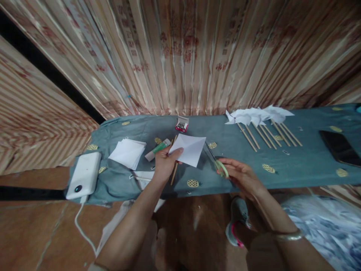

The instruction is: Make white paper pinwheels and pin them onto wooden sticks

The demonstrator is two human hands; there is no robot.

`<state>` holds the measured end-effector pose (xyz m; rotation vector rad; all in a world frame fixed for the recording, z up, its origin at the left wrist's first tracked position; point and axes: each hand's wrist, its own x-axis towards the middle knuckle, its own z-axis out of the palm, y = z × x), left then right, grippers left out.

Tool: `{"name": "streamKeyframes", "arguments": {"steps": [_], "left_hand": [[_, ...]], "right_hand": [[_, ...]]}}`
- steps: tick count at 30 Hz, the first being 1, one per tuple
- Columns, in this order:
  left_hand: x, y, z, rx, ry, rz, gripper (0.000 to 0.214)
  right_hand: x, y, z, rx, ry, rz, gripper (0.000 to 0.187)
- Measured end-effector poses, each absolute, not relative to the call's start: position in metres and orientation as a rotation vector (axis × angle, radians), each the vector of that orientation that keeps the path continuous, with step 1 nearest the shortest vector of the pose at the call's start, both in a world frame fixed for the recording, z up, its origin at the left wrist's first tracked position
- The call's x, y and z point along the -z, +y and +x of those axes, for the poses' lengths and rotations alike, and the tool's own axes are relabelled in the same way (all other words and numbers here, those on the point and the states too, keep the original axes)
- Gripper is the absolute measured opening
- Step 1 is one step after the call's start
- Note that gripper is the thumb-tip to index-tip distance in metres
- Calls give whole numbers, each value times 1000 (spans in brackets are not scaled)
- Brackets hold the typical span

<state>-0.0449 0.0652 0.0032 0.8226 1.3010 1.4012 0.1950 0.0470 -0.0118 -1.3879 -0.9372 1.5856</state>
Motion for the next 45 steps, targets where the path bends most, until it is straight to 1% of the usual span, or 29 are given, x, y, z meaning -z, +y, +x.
{"name": "streamKeyframes", "arguments": {"steps": [2, 5, 11, 17, 21, 29, 35, 45], "left_hand": [[-3, 69, -49, -1423, 1301, 809, 27], [-2, 71, -55, -1455, 1295, 774, 25], [-2, 73, -57, -1487, 1298, 761, 21], [-1, 74, -57, -1503, 1302, 776, 20], [-1, 74, -57, -1518, 1274, 756, 23], [4, 73, -56, -1499, 1264, 767, 21], [4, 71, -52, -1480, 1243, 755, 24], [1, 70, -49, -1472, 1249, 736, 21]], "right_hand": [[9, 39, 186, -1732, -823, -1313, 43], [7, 28, 176, -1880, -760, -1241, 38], [9, 12, 162, -2008, -772, -1106, 39], [15, 5, 159, -2060, -824, -1028, 56], [14, 5, 159, -2025, -960, -989, 58], [19, 5, 156, -1909, -1131, -1144, 51], [21, 7, 153, -1841, -1196, -1167, 48], [21, 8, 149, -1803, -1182, -1144, 43]]}}
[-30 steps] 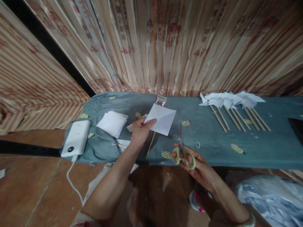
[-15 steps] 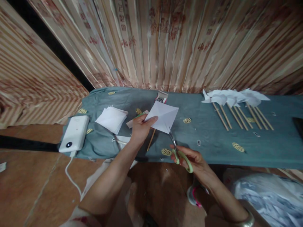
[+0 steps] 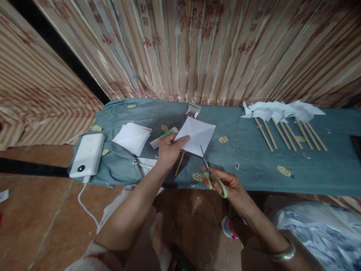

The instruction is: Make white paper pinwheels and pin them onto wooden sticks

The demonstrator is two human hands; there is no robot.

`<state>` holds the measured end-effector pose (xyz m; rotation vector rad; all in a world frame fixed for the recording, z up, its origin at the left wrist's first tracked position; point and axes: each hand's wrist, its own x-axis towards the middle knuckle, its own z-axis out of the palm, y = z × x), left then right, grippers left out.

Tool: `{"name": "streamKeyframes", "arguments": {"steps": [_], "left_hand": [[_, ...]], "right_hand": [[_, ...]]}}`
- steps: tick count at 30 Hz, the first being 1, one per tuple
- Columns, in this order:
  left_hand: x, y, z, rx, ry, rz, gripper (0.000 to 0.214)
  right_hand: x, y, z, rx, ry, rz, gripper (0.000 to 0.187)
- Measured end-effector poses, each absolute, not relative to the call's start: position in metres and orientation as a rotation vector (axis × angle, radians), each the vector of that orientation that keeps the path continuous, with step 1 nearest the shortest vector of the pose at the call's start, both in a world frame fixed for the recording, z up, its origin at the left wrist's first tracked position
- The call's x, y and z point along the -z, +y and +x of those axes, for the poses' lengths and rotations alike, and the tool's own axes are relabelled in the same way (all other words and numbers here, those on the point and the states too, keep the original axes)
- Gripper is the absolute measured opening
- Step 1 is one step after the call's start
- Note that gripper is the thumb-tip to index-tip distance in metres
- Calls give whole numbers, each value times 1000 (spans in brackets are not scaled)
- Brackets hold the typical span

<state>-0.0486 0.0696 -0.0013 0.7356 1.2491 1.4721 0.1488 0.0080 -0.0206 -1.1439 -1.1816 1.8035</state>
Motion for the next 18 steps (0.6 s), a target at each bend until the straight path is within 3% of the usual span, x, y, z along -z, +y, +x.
{"name": "streamKeyframes", "arguments": {"steps": [18], "left_hand": [[1, 70, -48, -1465, 1249, 736, 21]], "right_hand": [[25, 8, 149, -1757, -1223, -1189, 40]]}}
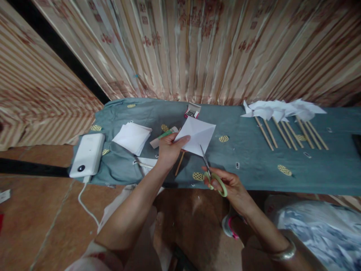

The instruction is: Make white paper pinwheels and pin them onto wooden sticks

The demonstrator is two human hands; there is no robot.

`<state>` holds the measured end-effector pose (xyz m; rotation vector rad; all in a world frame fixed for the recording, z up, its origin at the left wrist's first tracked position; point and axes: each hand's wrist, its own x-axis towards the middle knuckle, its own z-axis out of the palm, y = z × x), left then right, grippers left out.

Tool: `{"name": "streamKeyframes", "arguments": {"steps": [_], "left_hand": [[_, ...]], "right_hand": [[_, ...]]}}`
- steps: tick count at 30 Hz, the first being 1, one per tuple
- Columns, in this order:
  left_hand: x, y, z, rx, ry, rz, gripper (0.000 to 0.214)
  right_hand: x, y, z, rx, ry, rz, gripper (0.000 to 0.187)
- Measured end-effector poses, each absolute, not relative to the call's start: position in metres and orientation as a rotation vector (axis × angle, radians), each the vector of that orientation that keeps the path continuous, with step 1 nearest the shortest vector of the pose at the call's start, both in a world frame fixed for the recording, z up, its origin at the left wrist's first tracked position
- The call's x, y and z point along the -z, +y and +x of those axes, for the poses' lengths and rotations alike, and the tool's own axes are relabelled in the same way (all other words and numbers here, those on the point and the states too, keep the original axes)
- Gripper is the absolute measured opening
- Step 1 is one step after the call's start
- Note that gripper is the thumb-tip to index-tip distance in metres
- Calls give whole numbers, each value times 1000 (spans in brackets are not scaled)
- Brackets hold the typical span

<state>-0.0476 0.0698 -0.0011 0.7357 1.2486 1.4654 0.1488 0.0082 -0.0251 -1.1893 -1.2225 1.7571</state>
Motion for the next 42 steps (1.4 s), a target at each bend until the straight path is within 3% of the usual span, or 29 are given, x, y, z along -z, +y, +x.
{"name": "streamKeyframes", "arguments": {"steps": [42], "left_hand": [[7, 64, -40, -1358, 1250, 757, 24]], "right_hand": [[22, 10, 149, -1707, -1212, -1241, 40]]}}
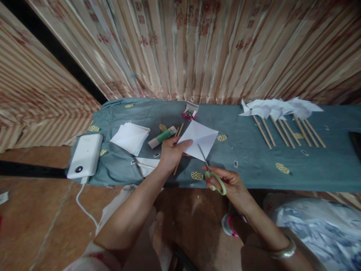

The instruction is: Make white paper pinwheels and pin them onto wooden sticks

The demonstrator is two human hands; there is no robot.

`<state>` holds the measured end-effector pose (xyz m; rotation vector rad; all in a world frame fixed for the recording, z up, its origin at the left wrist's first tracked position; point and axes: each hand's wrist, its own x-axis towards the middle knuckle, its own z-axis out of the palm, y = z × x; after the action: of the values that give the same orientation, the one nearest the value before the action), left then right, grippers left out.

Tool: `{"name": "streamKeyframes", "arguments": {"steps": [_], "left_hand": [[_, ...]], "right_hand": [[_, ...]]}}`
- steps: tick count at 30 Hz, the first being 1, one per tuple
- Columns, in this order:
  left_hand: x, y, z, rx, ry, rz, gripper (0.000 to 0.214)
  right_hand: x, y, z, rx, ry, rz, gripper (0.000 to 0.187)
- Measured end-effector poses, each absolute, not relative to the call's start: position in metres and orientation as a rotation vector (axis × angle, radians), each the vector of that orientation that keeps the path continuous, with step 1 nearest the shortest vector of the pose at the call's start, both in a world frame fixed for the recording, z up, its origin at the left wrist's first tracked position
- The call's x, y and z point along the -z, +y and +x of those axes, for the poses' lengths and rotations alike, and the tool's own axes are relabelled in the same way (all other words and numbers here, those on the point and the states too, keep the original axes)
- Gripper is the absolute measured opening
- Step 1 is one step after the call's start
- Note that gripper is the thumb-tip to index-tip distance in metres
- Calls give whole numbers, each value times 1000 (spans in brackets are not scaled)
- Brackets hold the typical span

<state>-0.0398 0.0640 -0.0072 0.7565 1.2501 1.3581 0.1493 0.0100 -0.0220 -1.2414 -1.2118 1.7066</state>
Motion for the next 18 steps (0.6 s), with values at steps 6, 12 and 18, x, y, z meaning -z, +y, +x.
{"name": "streamKeyframes", "arguments": {"steps": [6, 12, 18], "left_hand": [[8, 64, -39, -1347, 1258, 766, 23], [10, 63, -39, -1324, 1262, 764, 27], [10, 63, -38, -1337, 1265, 765, 25]], "right_hand": [[24, 10, 150, -1705, -1190, -1239, 39], [25, 10, 151, -1687, -1218, -1219, 36], [20, 10, 149, -1703, -1169, -1236, 38]]}}
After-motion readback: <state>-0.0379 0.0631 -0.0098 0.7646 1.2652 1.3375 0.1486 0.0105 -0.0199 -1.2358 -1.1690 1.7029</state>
